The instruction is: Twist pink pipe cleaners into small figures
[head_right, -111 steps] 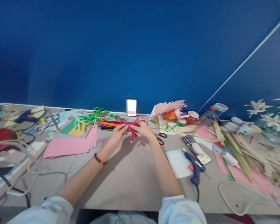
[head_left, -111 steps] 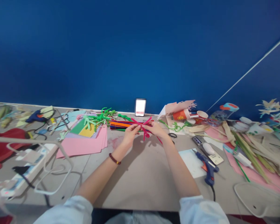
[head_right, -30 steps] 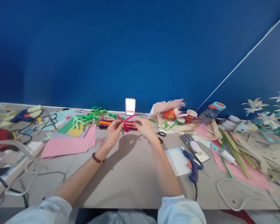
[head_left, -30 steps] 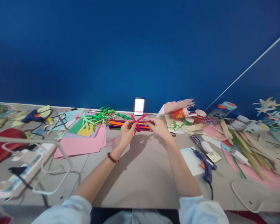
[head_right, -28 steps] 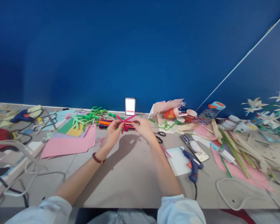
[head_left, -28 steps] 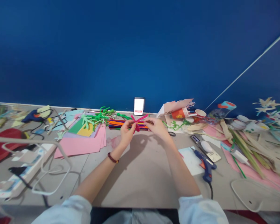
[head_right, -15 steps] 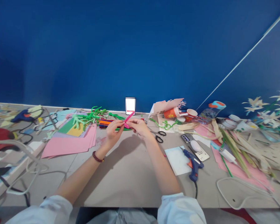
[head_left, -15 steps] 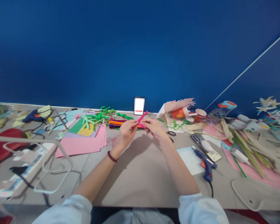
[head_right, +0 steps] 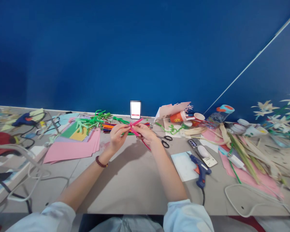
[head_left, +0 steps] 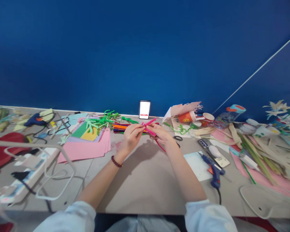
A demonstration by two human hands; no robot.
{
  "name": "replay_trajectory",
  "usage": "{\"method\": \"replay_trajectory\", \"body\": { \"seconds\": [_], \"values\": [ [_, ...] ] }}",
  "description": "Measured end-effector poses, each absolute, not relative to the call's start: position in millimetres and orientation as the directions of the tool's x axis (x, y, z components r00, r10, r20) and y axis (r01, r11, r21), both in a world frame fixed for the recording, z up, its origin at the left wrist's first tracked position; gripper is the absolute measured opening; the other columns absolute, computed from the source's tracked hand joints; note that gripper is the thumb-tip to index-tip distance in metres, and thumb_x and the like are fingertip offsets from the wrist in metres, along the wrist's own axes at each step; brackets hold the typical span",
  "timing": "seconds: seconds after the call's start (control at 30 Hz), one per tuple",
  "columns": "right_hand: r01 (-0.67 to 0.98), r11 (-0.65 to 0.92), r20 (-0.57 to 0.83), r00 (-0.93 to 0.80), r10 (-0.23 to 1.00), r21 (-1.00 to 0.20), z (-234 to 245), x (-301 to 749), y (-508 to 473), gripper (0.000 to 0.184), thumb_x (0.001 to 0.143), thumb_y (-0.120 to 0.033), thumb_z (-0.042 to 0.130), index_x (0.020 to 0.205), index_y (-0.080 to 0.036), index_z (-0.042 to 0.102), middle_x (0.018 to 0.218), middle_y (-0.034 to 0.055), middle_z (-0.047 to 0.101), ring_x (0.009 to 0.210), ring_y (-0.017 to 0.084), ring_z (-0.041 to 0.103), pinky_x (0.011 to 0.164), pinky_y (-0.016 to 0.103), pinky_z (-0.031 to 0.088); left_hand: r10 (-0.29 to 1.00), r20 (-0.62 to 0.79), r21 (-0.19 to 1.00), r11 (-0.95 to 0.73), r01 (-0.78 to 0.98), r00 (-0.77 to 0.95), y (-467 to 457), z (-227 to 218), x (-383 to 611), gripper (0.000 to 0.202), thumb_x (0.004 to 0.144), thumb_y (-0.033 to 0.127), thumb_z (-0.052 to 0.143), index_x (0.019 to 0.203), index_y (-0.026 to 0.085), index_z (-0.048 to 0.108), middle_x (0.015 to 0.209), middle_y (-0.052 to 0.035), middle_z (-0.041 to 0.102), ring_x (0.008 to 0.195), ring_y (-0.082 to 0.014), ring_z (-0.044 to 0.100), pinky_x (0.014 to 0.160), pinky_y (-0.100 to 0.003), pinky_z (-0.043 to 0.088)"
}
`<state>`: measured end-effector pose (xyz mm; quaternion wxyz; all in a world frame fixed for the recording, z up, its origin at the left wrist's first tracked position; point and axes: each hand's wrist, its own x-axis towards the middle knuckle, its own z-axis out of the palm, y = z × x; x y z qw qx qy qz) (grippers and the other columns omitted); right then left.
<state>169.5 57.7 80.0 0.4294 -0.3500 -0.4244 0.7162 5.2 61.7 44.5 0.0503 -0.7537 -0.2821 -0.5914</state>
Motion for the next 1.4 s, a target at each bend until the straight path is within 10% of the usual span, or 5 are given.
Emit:
{"method": "replay_trajectory", "body": {
  "seconds": [0.7,0.97,1.4],
  "values": [
    [-0.375,-0.245,-0.165,-0.233,0.958,-0.894,66.3,164.9,66.3,0.023,0.051,-0.024,0.081,0.066,-0.015,0.066,0.055,-0.0024,0.058,0.047,0.005,0.042,0.038,0.019,0.02,0.622,0.772,0.559,-0.761,0.33,0.128,61.6,46.9,5.7,0.014,0.083,0.023,0.058,0.093,0.02,0.068,0.092,-0.0072,0.069,0.089,-0.0184,0.063,0.082,-0.035,0.051],
    [-0.251,-0.074,-0.03,-0.174,0.984,-0.965,70.2,166.5,62.7,0.023,0.055,-0.033,0.08,0.072,-0.02,0.071,0.077,0.0036,0.069,0.071,0.017,0.062,0.062,0.03,0.05,0.858,0.513,0.857,-0.514,0.041,0.035,62.6,51.3,8.9,0.017,0.079,0.031,0.064,0.089,0.018,0.069,0.092,-0.0078,0.069,0.083,-0.0179,0.064,0.071,-0.029,0.053],
    [0.173,0.405,0.376,-0.175,0.91,-0.898,73.1,168.9,61.6,0.01,0.076,-0.028,0.061,0.078,-0.02,0.065,0.079,0.0025,0.066,0.075,0.017,0.06,0.073,0.03,0.046,0.84,0.539,0.841,-0.54,0.014,0.06,66.6,52.1,5.9,0.016,0.08,0.031,0.063,0.081,0.017,0.07,0.086,-0.0074,0.068,0.08,-0.0158,0.063,0.069,-0.027,0.052]
  ]
}}
